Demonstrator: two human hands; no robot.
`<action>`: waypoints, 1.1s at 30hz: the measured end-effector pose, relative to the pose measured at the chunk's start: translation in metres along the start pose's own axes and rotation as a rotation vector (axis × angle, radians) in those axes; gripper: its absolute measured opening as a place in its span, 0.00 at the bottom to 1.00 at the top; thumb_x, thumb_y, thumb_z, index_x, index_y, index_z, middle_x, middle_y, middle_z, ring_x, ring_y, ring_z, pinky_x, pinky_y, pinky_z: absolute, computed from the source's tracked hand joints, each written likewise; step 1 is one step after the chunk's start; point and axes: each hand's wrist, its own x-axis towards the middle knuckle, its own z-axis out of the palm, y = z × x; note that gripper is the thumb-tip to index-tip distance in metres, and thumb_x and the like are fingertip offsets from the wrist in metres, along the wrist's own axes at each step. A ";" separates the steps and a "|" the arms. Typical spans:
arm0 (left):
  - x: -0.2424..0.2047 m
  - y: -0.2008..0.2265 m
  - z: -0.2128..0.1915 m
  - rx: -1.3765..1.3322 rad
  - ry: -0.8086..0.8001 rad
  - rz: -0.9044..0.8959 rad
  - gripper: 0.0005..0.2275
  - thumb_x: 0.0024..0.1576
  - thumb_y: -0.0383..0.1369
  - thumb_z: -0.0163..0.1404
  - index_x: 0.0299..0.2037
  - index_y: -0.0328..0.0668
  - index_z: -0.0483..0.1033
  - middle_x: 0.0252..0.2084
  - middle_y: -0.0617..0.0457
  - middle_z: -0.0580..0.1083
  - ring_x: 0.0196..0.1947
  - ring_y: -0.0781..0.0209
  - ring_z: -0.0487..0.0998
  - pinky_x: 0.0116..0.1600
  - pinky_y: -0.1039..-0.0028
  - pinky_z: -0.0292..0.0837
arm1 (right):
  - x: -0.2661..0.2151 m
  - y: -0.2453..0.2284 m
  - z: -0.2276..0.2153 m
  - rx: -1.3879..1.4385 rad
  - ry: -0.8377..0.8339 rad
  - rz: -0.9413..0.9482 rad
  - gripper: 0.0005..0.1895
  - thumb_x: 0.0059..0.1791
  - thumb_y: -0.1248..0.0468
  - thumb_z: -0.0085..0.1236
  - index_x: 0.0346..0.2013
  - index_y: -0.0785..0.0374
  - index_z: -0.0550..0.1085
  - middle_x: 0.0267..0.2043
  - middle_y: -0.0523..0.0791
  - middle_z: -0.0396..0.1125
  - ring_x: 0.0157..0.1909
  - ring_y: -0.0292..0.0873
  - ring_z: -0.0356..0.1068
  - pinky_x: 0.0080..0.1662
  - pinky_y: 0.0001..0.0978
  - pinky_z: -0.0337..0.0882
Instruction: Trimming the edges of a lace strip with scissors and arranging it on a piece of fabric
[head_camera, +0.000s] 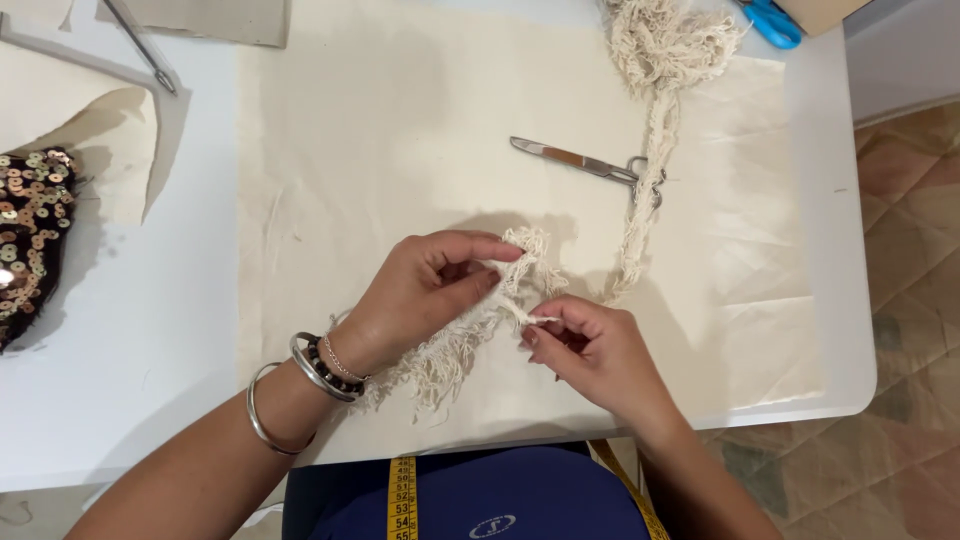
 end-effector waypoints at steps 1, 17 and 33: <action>0.000 0.001 -0.001 -0.023 -0.011 -0.010 0.14 0.55 0.19 0.55 0.50 0.40 0.83 0.49 0.46 0.80 0.36 0.69 0.74 0.41 0.77 0.78 | 0.001 0.000 -0.002 -0.016 0.000 -0.003 0.06 0.47 0.67 0.65 0.34 0.68 0.79 0.20 0.50 0.77 0.22 0.38 0.73 0.23 0.25 0.74; -0.002 0.012 -0.009 0.010 -0.138 -0.018 0.23 0.54 0.18 0.50 0.61 0.45 0.77 0.63 0.38 0.73 0.40 0.65 0.76 0.43 0.75 0.78 | -0.009 0.001 -0.005 -0.052 0.037 0.048 0.06 0.46 0.70 0.64 0.37 0.70 0.81 0.23 0.52 0.78 0.25 0.42 0.78 0.25 0.28 0.80; -0.005 0.022 -0.014 0.054 -0.207 0.018 0.29 0.53 0.19 0.51 0.68 0.49 0.69 0.70 0.41 0.67 0.38 0.63 0.73 0.40 0.74 0.79 | -0.001 -0.002 0.001 -0.059 0.143 -0.071 0.06 0.47 0.68 0.66 0.36 0.67 0.82 0.19 0.50 0.75 0.20 0.37 0.71 0.25 0.24 0.75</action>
